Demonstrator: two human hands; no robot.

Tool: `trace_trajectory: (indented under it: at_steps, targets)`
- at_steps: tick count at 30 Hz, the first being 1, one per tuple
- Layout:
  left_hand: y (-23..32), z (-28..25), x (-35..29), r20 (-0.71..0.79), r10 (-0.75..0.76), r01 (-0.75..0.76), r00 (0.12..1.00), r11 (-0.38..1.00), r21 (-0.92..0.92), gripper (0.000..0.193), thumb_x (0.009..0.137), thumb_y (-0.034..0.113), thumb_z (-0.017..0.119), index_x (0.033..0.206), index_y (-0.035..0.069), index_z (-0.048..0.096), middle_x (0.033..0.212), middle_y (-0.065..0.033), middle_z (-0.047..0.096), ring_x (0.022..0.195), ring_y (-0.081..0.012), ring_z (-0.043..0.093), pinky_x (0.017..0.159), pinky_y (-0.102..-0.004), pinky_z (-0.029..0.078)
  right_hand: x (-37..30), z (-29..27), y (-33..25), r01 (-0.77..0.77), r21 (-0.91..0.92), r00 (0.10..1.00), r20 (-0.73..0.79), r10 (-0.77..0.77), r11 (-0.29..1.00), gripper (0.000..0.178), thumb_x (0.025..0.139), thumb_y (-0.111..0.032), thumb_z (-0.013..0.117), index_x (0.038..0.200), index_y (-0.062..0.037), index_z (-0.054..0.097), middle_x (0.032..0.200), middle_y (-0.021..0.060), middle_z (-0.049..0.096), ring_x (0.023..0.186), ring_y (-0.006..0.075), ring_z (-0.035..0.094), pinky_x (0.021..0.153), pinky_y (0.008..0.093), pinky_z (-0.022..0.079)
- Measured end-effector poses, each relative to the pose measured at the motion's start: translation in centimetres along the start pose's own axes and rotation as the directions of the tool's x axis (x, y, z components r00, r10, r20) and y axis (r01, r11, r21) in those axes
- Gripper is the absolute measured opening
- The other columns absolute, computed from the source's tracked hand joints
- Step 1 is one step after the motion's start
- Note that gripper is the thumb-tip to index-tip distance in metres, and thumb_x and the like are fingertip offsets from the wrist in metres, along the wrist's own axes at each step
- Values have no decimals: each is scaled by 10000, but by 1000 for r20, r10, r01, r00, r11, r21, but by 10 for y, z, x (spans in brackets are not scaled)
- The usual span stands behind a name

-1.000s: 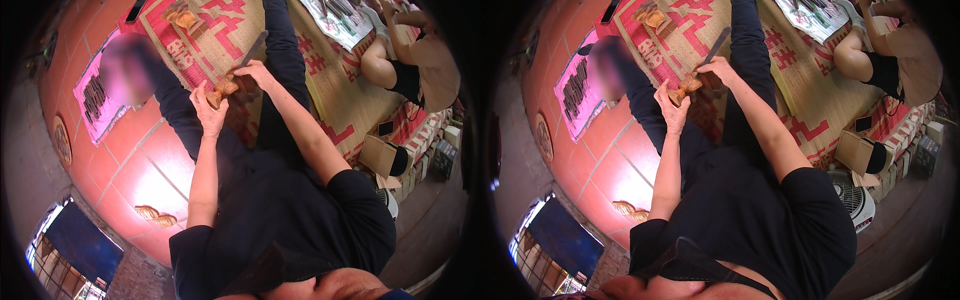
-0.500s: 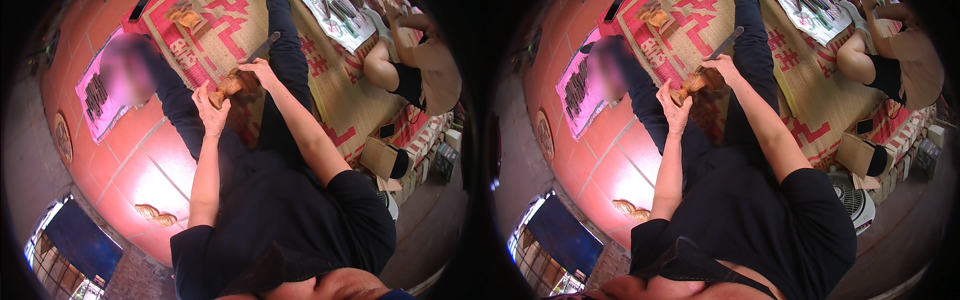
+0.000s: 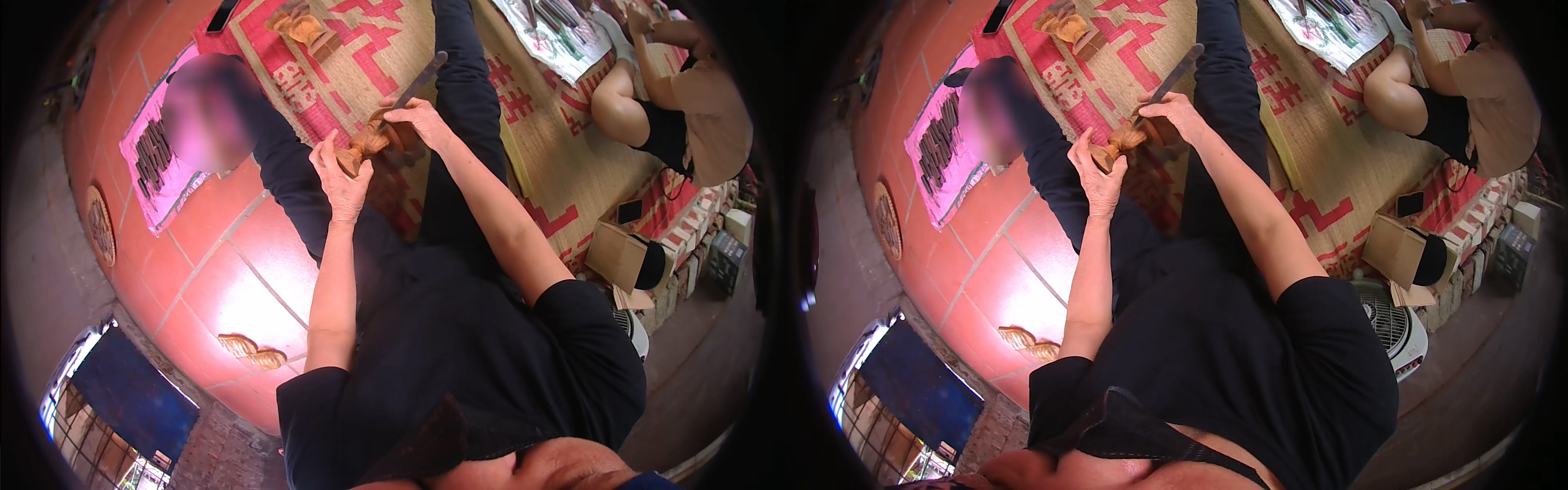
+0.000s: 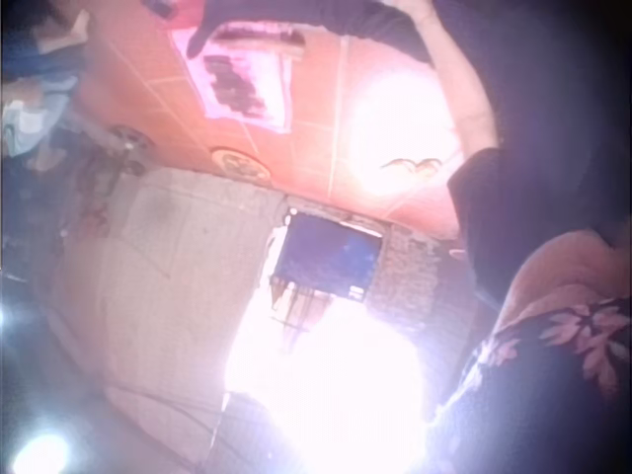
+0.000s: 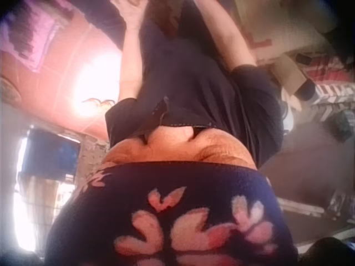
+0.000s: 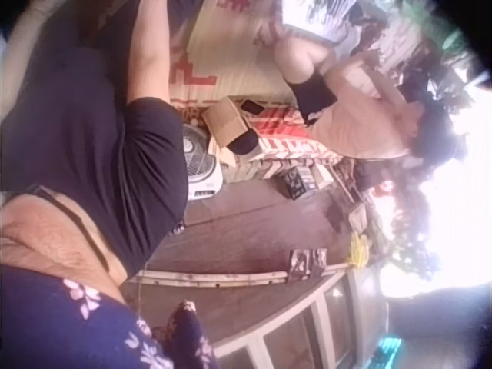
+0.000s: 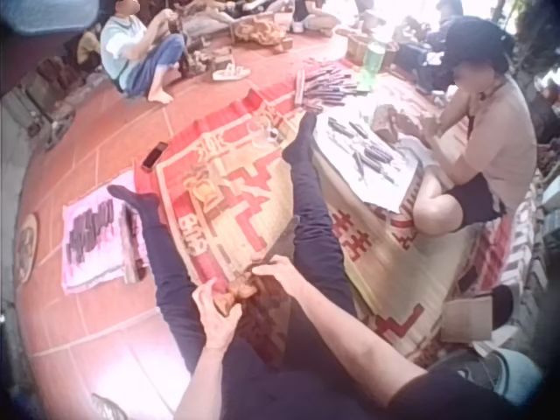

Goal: The person sits on a mat and carves a small piece of wood using a knife. They hold the wood in their left hand and use the knife in their right hand to shape it, occasionally rotating the piece. The carved wood remains in their hands during the clip.

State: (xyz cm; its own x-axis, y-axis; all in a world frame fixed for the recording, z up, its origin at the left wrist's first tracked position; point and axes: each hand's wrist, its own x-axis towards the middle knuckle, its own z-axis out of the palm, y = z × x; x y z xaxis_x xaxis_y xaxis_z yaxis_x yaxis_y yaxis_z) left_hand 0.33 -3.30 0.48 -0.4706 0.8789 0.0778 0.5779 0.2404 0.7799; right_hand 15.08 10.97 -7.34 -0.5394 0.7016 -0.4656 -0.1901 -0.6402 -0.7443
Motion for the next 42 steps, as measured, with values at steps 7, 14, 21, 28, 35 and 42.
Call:
trace_trajectory:
  at_steps: [7,14,21,28,35,42]
  targets:
    - [2,1,2,-2,-3,3,1000,1000,-10,747,661,94,738,1345,99,437,1238,-150,408,1203,-310,423,1054,-394,367,7,-9,-2,-67,-114,968,-249,36,991,310,750,-96,775,1042,-20,709,857,64,687,784,149,629,757,268,470]
    - [1,0,2,-8,7,-7,1000,1000,14,754,657,96,740,1348,99,437,1242,-146,409,1201,-311,428,1053,-395,370,-8,5,-12,-144,-66,986,76,149,987,363,774,-104,758,1121,-23,687,961,63,684,880,133,633,810,255,480]
    - [1,0,3,-2,10,-10,1000,1000,16,746,664,101,736,1348,101,437,1241,-149,410,1200,-313,432,1045,-398,378,7,-2,-1,32,7,990,-139,-30,999,335,742,-77,769,1051,22,684,827,50,682,733,125,614,708,256,467]
    - [1,0,4,3,5,-5,1000,1000,5,745,662,96,736,1346,105,441,1242,-145,409,1196,-311,435,1042,-392,382,2,-6,1,-15,-96,992,-123,4,995,306,754,-93,774,1042,-19,701,901,50,689,802,125,630,766,254,472]
    - [-3,-1,1,-9,-4,4,1000,1000,-14,752,659,96,737,1348,93,435,1234,-147,413,1198,-307,427,1053,-389,369,-4,4,-5,28,-2,999,-45,-29,1000,328,763,-83,764,1075,-10,696,895,66,693,817,140,640,773,270,485]
    - [4,1,4,1,9,-9,1000,1000,14,754,662,103,735,1351,99,428,1230,-147,412,1200,-309,421,1050,-393,368,12,-12,4,-57,-73,967,-253,37,996,318,745,-72,774,1041,13,697,883,67,694,768,159,641,744,276,482]
